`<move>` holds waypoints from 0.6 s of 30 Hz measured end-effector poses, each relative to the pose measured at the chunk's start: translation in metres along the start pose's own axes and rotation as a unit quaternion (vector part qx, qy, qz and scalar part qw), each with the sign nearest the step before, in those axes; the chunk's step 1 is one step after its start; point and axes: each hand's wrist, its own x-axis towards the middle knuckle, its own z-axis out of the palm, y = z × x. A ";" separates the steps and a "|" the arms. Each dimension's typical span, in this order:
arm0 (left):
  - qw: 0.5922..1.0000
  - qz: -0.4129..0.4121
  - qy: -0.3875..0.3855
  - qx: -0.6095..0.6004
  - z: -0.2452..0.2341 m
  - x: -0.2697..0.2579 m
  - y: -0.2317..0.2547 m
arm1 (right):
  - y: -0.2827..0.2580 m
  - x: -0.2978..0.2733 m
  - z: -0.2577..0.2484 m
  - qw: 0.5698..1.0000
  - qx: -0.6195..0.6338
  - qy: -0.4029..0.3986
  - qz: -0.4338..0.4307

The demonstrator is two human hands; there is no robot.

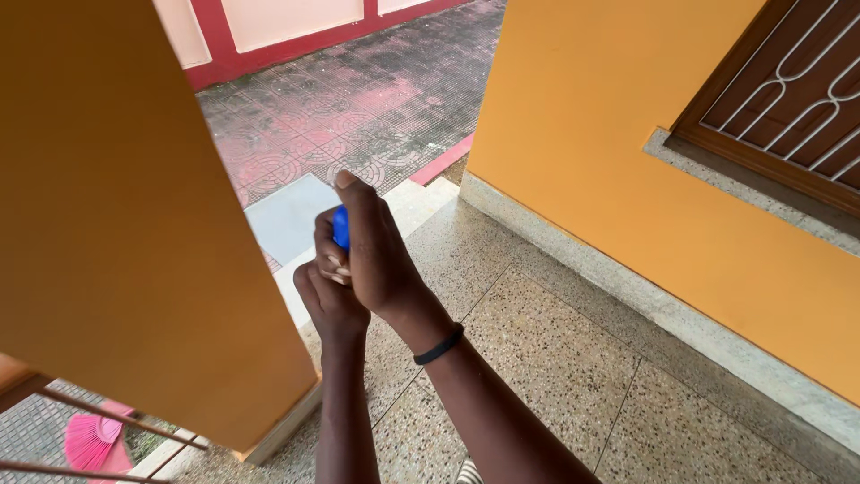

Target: The person mops the speckled floor of a balcony using a mop, moving it along the base of the wall and doorway while navigating near a bucket and a metal railing.

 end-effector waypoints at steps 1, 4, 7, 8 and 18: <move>1.000 0.000 -0.016 -0.026 0.009 0.002 0.008 | 0.003 0.002 -0.011 1.000 0.029 -0.003 0.008; 0.925 -0.228 -0.056 -0.298 0.030 0.009 0.043 | 0.012 0.007 -0.050 0.999 0.039 0.006 0.018; 0.957 -0.207 -0.082 -0.187 0.069 0.018 0.073 | 0.014 0.017 -0.094 0.998 0.018 0.042 0.037; 0.949 -0.225 -0.083 -0.205 0.084 0.017 0.082 | 0.011 0.018 -0.110 0.997 0.010 0.057 0.045; 0.900 -0.251 -0.087 -0.345 0.206 0.000 0.109 | -0.024 0.016 -0.221 0.991 -0.025 0.127 0.017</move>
